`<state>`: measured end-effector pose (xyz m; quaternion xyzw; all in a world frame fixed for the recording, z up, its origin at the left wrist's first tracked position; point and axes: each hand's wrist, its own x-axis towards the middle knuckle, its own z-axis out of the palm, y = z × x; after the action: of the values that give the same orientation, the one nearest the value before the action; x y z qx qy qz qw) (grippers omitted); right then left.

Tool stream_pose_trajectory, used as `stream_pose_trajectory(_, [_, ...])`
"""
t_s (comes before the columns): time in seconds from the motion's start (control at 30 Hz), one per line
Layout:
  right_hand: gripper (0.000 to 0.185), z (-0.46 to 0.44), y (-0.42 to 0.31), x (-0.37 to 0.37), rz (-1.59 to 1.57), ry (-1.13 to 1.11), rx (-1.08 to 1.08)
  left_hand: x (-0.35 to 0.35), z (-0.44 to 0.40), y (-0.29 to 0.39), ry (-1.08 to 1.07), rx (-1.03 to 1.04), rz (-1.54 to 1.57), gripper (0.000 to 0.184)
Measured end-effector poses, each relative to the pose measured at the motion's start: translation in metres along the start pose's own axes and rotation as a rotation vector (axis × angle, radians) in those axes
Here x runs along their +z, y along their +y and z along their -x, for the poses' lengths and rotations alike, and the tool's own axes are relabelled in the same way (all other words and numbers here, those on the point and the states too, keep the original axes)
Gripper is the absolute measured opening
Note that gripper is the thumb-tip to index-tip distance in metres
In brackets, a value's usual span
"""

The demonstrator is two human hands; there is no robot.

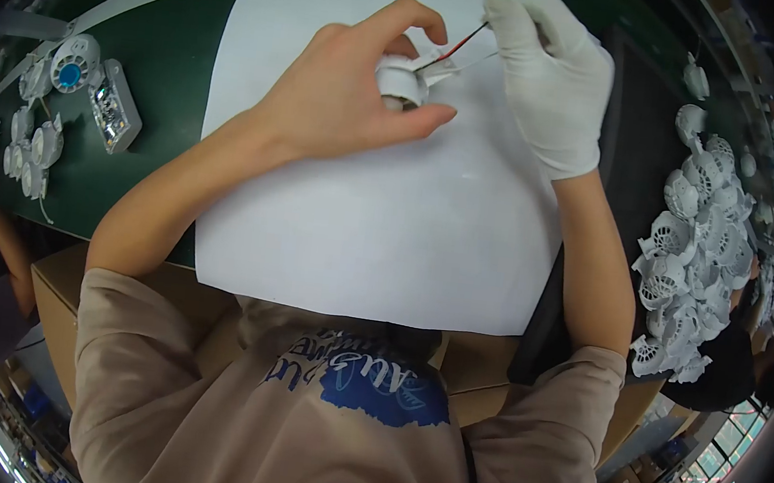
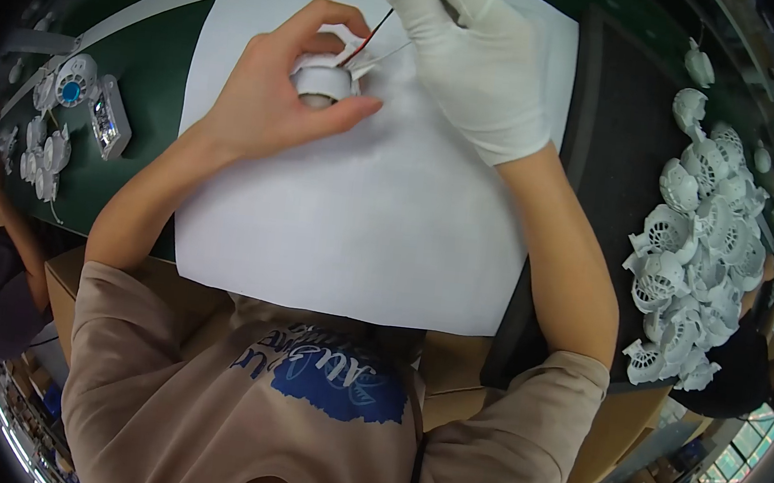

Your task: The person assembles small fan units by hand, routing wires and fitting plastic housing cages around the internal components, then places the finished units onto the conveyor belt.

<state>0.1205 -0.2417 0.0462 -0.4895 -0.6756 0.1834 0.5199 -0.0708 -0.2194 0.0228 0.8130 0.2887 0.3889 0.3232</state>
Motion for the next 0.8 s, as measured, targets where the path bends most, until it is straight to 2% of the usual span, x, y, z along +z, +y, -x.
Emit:
stream_pose_trajectory(0.03, [0.025, -0.002, 0.0, 0.001, -0.035, -0.011, 0.094, 0.002, 0.003, 0.003, 0.007, 0.016, 0.016, 0.043])
stream_pose_trajectory(0.07, [0.025, -0.004, 0.003, 0.002, -0.007, -0.007, 0.086, 0.002, 0.006, 0.006, -0.021, -0.059, 0.083, 0.044])
stream_pose_trajectory(0.13, [0.034, -0.004, 0.009, -0.001, -0.166, -0.278, 0.454, 0.005, 0.011, 0.011, -0.112, -0.185, 0.235, 0.048])
stream_pose_trajectory(0.2, [0.041, -0.006, 0.009, -0.015, -0.301, -0.612, 0.478, 0.011, 0.013, 0.016, -0.166, -0.017, 0.297, 0.045])
stream_pose_trajectory(0.23, [0.041, -0.007, 0.009, -0.022, -0.258, -0.592, 0.481, 0.011, 0.014, 0.016, -0.212, 0.107, 0.312, 0.043])
stream_pose_trajectory(0.27, [0.04, -0.008, 0.009, -0.026, -0.282, -0.711, 0.574, 0.01, 0.015, 0.014, -0.206, 0.141, 0.33, 0.043])
stream_pose_trajectory(0.33, [0.038, -0.015, 0.009, -0.03, -0.351, -0.968, 0.759, 0.006, 0.017, 0.01, -0.474, 0.125, 0.283, 0.035])
stream_pose_trajectory(0.4, [0.032, -0.023, 0.008, -0.042, 0.023, -0.573, 0.62, 0.003, 0.014, 0.009, -0.465, 0.098, 0.297, 0.033])
stream_pose_trajectory(0.47, [0.029, -0.043, 0.041, -0.082, 0.94, -0.237, 0.125, 0.001, 0.015, 0.009, -0.472, 0.015, 0.344, 0.028])
stream_pose_trajectory(0.5, [0.03, -0.053, 0.038, -0.108, 1.177, -0.167, 0.129, 0.002, 0.016, 0.007, -0.457, 0.012, 0.348, 0.028])
stream_pose_trajectory(0.53, [0.028, -0.059, 0.054, -0.141, 1.27, -0.127, 0.08, 0.004, 0.017, 0.006, -0.454, 0.0, 0.377, 0.028])
stream_pose_trajectory(0.57, [0.03, -0.06, 0.054, -0.169, 1.543, -0.267, 0.152, 0.005, 0.016, 0.004, -0.448, -0.009, 0.403, 0.029])
stream_pose_trajectory(0.63, [0.04, -0.062, 0.077, -0.213, 1.81, -0.836, 0.601, 0.005, 0.015, 0.001, -0.419, -0.018, 0.425, 0.029])
stream_pose_trajectory(0.73, [0.048, -0.047, 0.08, -0.224, 1.741, -0.796, 0.483, 0.006, 0.015, 0.0, -0.458, -0.073, 0.469, 0.028])
stream_pose_trajectory(0.8, [0.049, -0.049, 0.077, -0.229, 1.704, -0.861, 0.559, 0.004, 0.012, -0.001, -0.437, -0.069, 0.47, 0.028])
